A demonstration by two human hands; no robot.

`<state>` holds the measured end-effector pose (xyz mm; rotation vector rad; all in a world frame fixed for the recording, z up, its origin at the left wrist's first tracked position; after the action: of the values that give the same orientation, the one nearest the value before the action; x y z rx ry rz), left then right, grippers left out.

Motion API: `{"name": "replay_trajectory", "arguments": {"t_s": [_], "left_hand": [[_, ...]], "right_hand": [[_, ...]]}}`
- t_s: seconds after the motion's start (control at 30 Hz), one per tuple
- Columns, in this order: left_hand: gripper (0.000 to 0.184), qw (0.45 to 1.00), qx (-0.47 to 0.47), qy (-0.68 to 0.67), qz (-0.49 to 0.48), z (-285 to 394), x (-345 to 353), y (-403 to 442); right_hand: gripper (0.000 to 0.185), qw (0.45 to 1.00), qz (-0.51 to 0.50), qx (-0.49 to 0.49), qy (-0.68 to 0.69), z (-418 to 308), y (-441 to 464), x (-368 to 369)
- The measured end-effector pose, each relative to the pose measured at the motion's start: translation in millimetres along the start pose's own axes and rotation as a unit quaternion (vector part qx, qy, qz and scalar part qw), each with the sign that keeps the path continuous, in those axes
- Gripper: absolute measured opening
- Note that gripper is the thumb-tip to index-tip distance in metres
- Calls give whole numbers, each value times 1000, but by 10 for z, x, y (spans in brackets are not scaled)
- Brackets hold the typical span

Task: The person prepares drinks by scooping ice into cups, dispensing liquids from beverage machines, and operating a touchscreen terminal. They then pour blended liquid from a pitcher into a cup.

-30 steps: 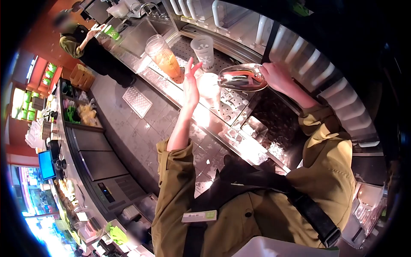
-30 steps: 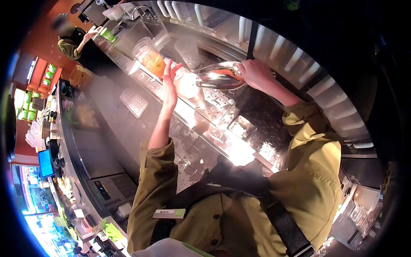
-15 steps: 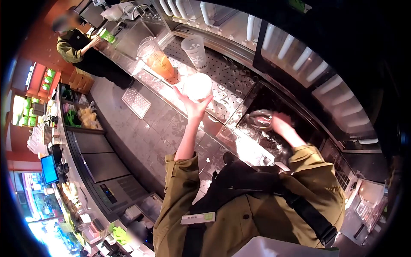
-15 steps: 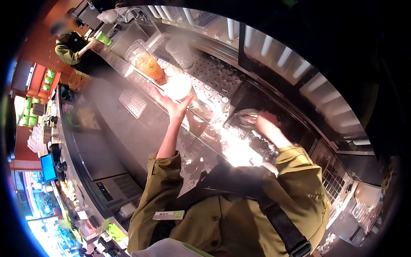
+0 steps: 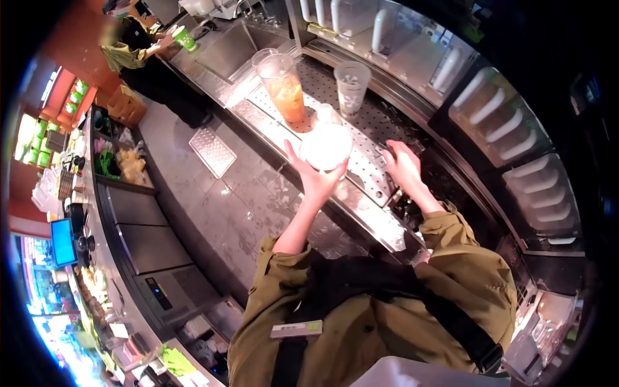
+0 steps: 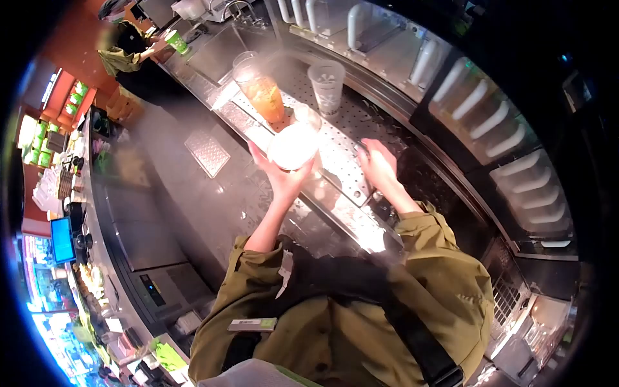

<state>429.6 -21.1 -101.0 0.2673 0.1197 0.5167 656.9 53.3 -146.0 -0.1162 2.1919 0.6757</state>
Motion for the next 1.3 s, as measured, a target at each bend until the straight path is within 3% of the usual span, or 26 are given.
{"name": "replay_trajectory", "arguments": {"t_s": [0.07,0.17,0.23,0.33,0.37,0.43,0.47,0.5,0.57,0.63,0.77,0.83,0.9,0.97,1.0,1.03,1.07,1.17,1.3], "left_hand": [[123,999,1,-37,-29,126,-259,178],[122,998,41,-12,-52,188,-739,507],[121,996,52,-10,-68,246,-1063,749],[125,995,31,-46,-83,110,-1531,1150],[122,997,26,-18,-69,52,-1687,1287],[118,998,19,37,-46,-72,-1963,1604],[116,998,4,29,-62,-88,-2046,1759],[117,997,21,38,-57,-104,-2141,1954],[117,996,47,58,-50,-184,-2290,2302],[120,997,61,32,-27,-284,-2414,2672],[124,997,57,36,-30,-627,-2558,3496],[124,998,35,-30,-52,-907,-2576,3982],[124,996,85,27,-21,-972,-2597,4443],[124,996,64,52,-14,-1140,-2663,4902],[124,995,75,61,-15,-1178,-2644,5125],[124,994,86,72,-14,-1213,-2656,5334],[124,992,95,86,-17,-1246,-2686,5521],[125,999,9,-30,-32,-1509,-2749,6086],[121,998,62,0,6,-1559,-2849,6630]], "right_hand": [[35,998,18,-57,1,-376,272,321],[66,996,53,69,-5,-509,666,992],[72,980,141,130,-59,-524,841,1306],[53,949,218,222,-53,-456,907,1545],[46,942,247,211,-85,-361,898,1607],[42,938,231,242,90,-533,872,1558],[43,926,292,231,68,-679,742,1462],[45,910,278,273,140,-815,653,1484],[42,925,220,177,253,-1400,826,1528],[43,946,145,73,281,-2106,1353,1584],[57,880,186,-156,408,-3131,2880,1784],[54,890,107,-201,395,-3473,3702,2086],[51,888,32,-206,410,-3607,4422,2529],[48,885,-56,-220,407,-3682,4937,2981],[45,850,-93,-171,490,-3664,5122,3189],[44,872,-119,-162,446,-3682,5333,3282],[44,882,-122,-166,424,-3698,5536,3322],[45,907,-113,-164,371,-3549,6026,3395],[53,948,-96,-96,286,-2870,6295,3398]]}}
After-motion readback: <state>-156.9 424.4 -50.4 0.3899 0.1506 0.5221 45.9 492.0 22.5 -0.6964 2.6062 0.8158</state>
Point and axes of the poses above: each hand's wrist, its own y-axis towards the middle knuckle, its own x-axis out of the palm, z = x × y, the point moved 9 cm from there along y, towards the middle knuckle, and after that the axes turned 10 degrees about -x, right-handed, at the moved point
